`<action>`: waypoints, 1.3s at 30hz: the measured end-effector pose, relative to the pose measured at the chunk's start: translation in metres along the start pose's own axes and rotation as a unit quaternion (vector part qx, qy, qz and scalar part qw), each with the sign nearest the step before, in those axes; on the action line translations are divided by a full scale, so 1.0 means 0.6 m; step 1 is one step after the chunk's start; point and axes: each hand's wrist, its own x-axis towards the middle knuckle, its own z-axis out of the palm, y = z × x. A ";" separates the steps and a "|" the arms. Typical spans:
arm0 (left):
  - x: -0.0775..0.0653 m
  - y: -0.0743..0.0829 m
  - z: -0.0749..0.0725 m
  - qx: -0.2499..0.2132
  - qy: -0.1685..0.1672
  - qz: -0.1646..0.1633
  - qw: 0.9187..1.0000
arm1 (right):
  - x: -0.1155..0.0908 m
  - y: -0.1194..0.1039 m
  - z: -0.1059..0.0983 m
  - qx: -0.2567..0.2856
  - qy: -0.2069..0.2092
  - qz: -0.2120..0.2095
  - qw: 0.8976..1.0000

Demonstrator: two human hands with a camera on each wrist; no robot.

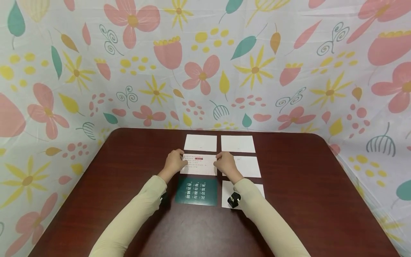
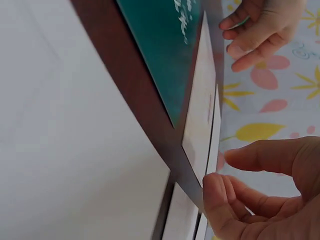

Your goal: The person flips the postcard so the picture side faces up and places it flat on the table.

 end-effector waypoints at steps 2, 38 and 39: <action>0.005 0.000 -0.001 -0.015 0.003 0.000 1.000 | 0.005 0.002 -0.005 0.011 -0.001 -0.004 1.000; 0.095 0.003 0.018 -0.251 -0.015 -0.073 0.965 | 0.103 0.013 0.003 0.181 -0.067 0.043 0.980; 0.095 0.006 0.018 -0.250 -0.016 -0.073 0.965 | 0.105 0.013 0.005 0.181 -0.066 0.045 0.980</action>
